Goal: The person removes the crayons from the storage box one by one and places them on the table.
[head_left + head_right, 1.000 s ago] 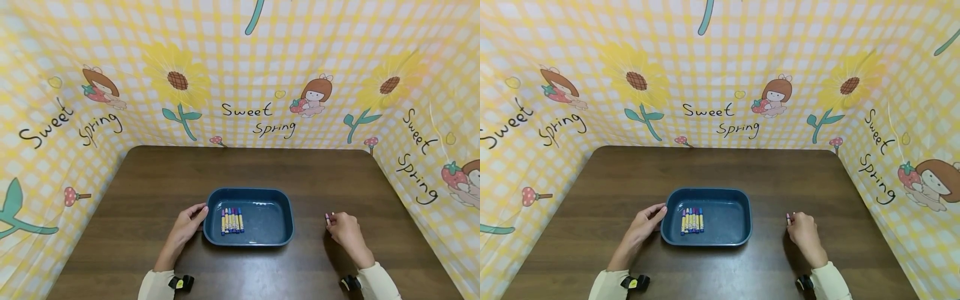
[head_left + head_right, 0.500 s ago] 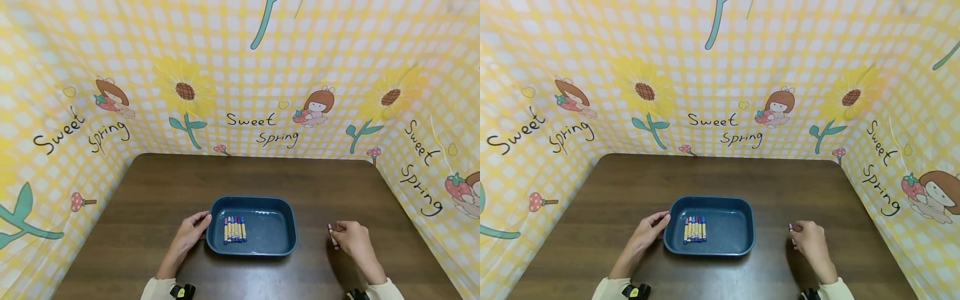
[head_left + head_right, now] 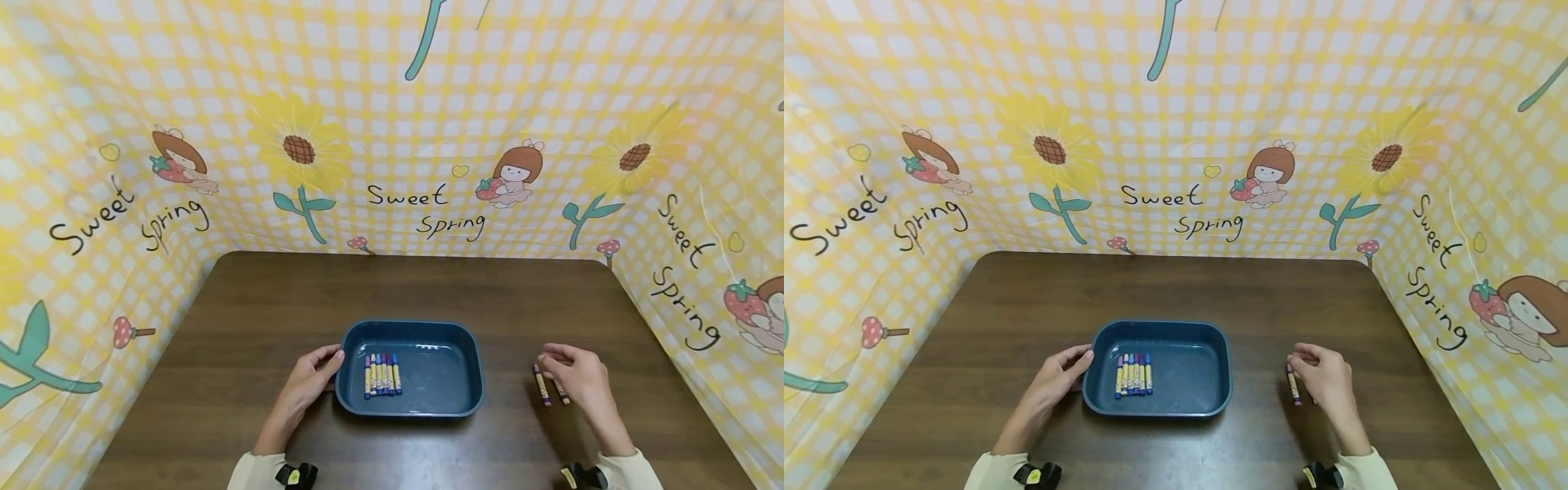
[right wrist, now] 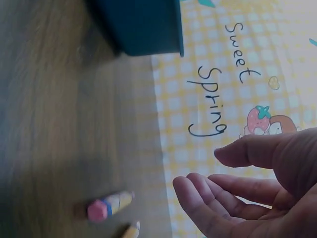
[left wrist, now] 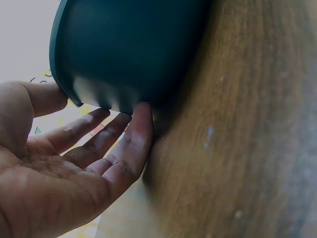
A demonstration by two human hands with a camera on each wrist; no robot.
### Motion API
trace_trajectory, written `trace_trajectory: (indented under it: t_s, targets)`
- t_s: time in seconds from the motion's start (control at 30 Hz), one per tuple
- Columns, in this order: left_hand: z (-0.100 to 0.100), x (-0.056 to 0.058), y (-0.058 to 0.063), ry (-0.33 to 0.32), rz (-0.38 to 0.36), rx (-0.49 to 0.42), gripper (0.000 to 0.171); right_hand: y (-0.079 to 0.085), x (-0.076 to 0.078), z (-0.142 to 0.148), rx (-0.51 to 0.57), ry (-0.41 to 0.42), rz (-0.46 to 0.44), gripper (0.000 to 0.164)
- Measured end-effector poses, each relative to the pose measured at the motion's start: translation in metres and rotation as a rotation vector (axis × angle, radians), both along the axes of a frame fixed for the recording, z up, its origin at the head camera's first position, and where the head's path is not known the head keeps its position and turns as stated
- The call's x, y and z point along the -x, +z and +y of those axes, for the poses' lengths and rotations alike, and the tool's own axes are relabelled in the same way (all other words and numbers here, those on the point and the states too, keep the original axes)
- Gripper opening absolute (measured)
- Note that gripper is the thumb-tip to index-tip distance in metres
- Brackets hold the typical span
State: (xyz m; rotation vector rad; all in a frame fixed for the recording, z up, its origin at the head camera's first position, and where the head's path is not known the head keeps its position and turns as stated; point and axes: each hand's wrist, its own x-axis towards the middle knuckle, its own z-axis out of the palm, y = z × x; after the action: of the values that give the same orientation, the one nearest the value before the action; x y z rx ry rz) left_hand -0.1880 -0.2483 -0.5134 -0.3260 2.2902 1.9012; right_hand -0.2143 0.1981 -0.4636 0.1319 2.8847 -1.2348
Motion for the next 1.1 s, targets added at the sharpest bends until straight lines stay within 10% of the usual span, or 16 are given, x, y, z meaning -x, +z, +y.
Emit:
trace_trajectory:
  t_s: [1.1]
  targets:
    - [0.0, 0.0, 0.004, -0.025, -0.006, 0.044, 0.051, 0.013, 0.023, -0.105, 0.618, 0.205, 0.01, 0.033]
